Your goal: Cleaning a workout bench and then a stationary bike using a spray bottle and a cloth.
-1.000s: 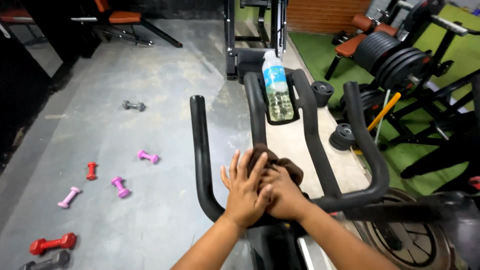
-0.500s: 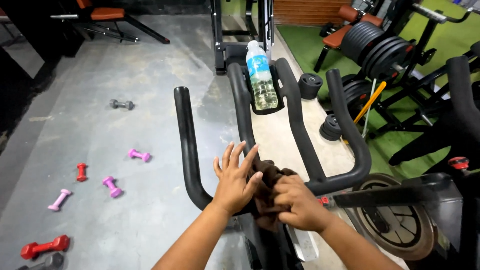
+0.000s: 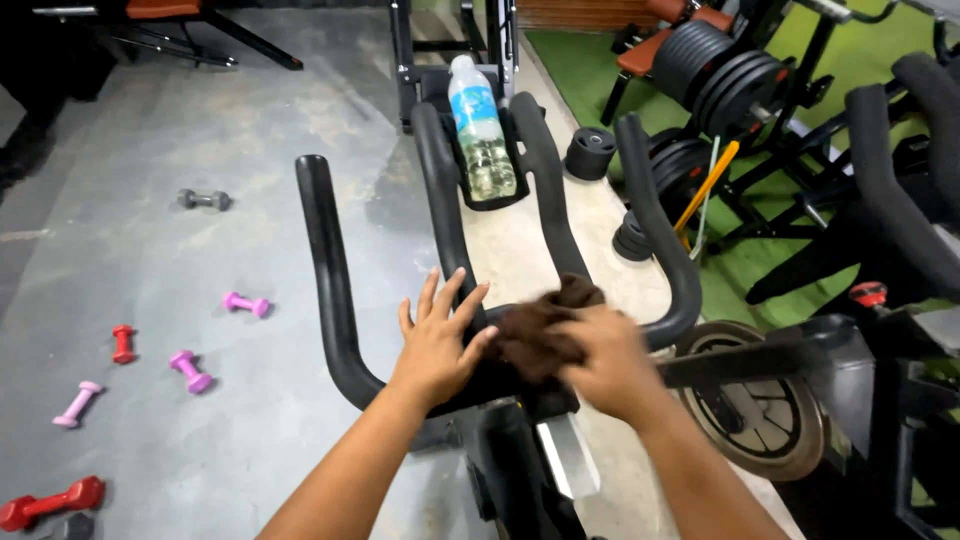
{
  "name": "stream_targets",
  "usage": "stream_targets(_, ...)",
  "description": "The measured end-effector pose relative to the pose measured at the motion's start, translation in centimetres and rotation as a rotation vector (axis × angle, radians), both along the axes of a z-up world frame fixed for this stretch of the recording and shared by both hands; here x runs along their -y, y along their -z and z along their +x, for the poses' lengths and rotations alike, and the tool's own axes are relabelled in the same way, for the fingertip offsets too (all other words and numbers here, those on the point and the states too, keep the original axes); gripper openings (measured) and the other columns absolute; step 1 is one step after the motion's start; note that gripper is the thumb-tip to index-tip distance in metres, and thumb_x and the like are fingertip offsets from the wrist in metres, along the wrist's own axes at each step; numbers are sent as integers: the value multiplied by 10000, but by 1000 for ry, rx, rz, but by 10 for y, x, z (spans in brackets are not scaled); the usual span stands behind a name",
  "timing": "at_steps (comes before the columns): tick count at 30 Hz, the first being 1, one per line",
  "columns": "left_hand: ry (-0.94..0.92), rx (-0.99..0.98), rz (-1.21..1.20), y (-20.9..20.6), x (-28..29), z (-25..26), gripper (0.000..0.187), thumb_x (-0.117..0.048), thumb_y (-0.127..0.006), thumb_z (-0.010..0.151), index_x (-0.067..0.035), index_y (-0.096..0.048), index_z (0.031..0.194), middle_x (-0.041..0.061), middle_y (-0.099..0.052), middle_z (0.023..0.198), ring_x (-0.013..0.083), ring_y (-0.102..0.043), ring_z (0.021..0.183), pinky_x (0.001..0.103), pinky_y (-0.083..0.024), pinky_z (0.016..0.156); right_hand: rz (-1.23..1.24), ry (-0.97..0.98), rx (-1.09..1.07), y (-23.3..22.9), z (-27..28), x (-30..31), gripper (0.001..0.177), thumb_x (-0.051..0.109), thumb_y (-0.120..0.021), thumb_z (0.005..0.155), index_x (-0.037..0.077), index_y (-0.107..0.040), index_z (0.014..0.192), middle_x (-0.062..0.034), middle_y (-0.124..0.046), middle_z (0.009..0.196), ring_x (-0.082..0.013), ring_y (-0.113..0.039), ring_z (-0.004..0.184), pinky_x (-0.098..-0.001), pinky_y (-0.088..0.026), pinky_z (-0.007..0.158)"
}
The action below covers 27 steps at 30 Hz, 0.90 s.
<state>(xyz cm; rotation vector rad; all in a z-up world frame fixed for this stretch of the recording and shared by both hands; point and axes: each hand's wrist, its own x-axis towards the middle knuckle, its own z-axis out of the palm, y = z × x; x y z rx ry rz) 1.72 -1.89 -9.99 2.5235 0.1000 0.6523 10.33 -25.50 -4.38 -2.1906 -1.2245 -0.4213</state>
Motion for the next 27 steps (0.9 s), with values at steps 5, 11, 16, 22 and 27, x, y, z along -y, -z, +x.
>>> stream_targets(5,-45,-41,62,4,3,0,512,-499,-623,930,-270,-615,1388,98,-298,1646,396,-125,1539,729,-118,1118,-533,181,-90,-7,-22,-34,534,263,-754,679,203,-730,1210,-73,-684,1095,-306,-544,1138,-535,-389,906)
stream_targets(11,-64,-53,181,1,10,-7,583,-508,-652,898,-214,-593,1399,124,-289,1629,399,-149,1514,701,-149,1127,-206,178,71,31,-42,-7,498,144,-736,651,170,-754,1148,-94,-681,1123,-338,-547,1101,-557,-418,889)
stream_targets(16,-108,-74,119,-5,34,-8,601,-441,-638,904,-205,-537,1447,116,-296,1641,365,-173,1547,645,-178,1173,-237,263,-86,3,-23,-5,483,91,-711,676,166,-760,1151,-130,-687,1108,-362,-599,1087,-501,-494,915)
stream_targets(22,-189,54,-130,-13,43,-12,623,-432,-572,976,-164,-452,1527,138,-298,1640,396,-169,1536,673,-145,1154,-261,325,-288,-17,22,-65,400,209,-727,723,167,-771,1119,-167,-734,1062,-385,-676,1033,-484,-540,908)
stream_targets(27,-194,35,-137,-13,41,-13,625,-436,-529,976,-156,-442,1528,140,-318,1637,396,-189,1534,681,-137,1148,-884,283,-341,47,52,-104,346,317,-719,822,46,-785,1027,-213,-712,1076,-385,-698,1014,-477,-569,893)
